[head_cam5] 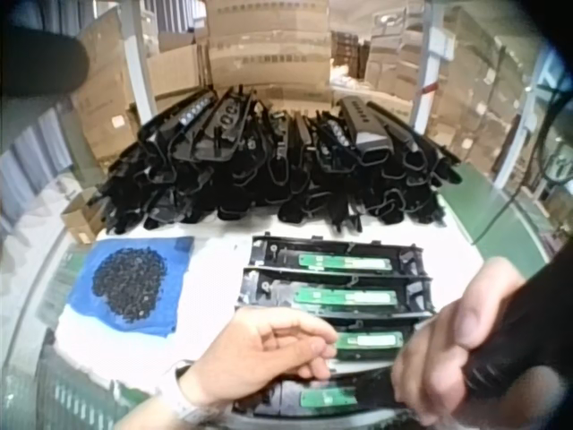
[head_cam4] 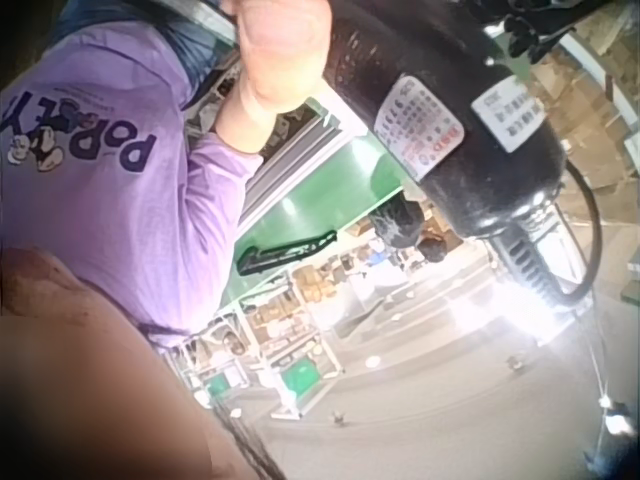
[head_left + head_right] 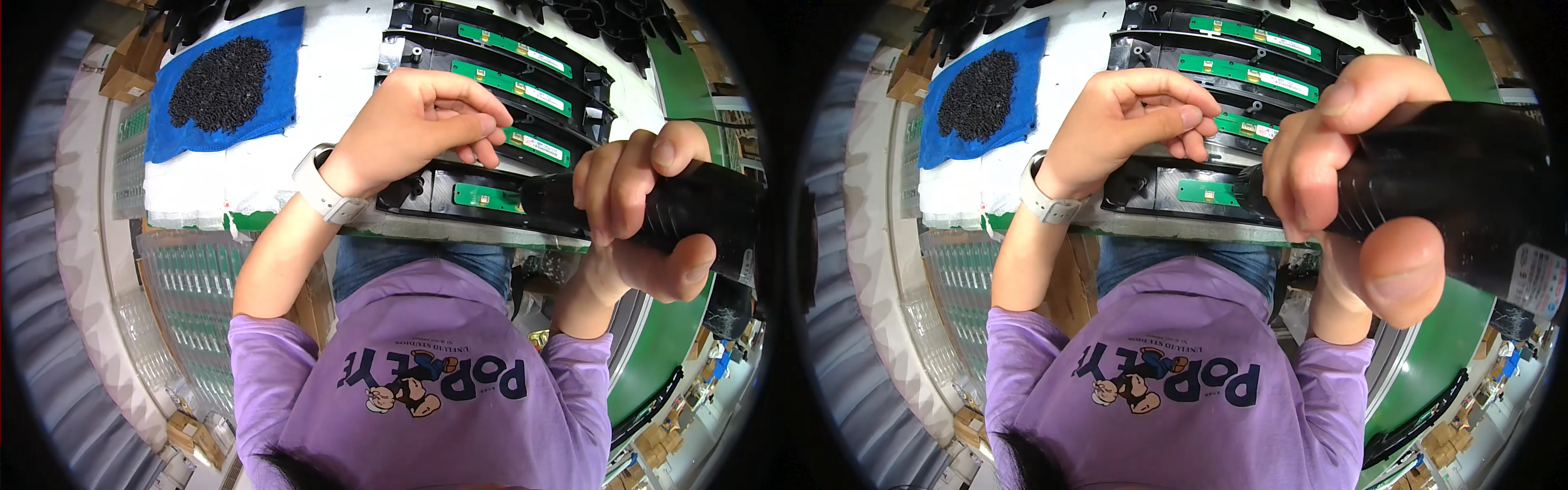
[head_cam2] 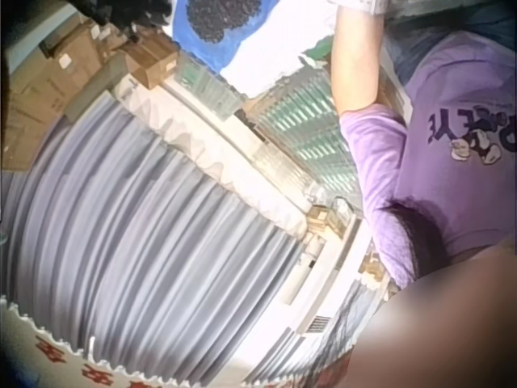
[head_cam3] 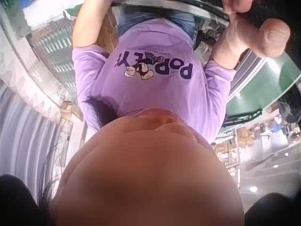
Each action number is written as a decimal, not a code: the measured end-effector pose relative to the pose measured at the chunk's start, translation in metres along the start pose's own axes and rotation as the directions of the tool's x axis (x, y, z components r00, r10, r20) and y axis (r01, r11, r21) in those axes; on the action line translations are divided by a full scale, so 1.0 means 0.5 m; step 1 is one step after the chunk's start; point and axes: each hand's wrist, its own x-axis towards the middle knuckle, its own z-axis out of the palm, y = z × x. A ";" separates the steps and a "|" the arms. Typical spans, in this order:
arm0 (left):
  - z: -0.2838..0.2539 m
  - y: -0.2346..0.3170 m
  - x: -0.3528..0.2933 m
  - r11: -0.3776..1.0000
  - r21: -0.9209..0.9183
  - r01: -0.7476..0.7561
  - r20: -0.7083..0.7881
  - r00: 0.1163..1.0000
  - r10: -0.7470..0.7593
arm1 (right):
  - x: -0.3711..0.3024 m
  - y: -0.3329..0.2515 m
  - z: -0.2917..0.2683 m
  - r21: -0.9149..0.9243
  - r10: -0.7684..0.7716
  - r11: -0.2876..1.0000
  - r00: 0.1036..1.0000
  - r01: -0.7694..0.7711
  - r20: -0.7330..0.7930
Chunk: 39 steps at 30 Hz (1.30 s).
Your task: Manually assemble and screw components into toner cartridge housings using an electric screwdriver.
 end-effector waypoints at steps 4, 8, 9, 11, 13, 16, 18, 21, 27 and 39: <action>0.001 -0.002 0.003 1.000 0.009 -0.022 0.019 1.000 0.022 | -0.001 -0.002 0.007 -0.030 -0.011 0.999 1.000 0.011 -0.005; -0.001 0.001 0.000 1.000 0.020 -0.020 0.024 1.000 0.019 | -0.001 -0.002 0.010 -0.065 -0.006 0.998 1.000 0.007 0.015; -0.001 0.002 -0.001 1.000 0.019 -0.020 0.023 1.000 0.019 | -0.002 -0.002 0.009 -0.076 -0.009 0.997 0.999 0.012 0.036; 0.001 0.004 -0.002 0.999 0.035 -0.009 0.019 1.000 0.008 | -0.002 0.001 0.009 -0.073 -0.026 0.997 0.999 0.030 0.045; 0.000 0.004 -0.002 0.999 0.038 -0.023 0.027 0.999 0.022 | 0.000 0.007 0.003 -0.070 -0.045 0.996 0.998 0.049 0.054; 0.000 0.001 -0.003 0.998 0.044 -0.035 0.028 0.999 0.034 | 0.005 0.012 -0.006 0.029 -0.117 0.993 0.980 0.114 0.158; 0.000 -0.003 -0.003 0.998 0.045 -0.035 0.021 0.999 0.034 | -0.001 0.000 0.002 -0.073 0.012 0.997 0.999 -0.009 0.047; 0.001 -0.008 -0.001 0.998 0.022 -0.060 0.026 0.998 0.059 | -0.002 -0.006 0.011 -0.122 0.005 0.993 0.999 0.001 0.050; 0.000 -0.001 -0.002 1.000 0.014 -0.013 0.030 0.999 0.013 | 0.015 0.010 0.019 -0.021 0.010 1.000 0.994 -0.008 0.111; 0.003 -0.008 0.004 0.992 -0.003 -0.124 0.009 0.992 0.124 | 0.018 0.007 0.000 0.055 0.021 0.998 0.993 -0.028 0.120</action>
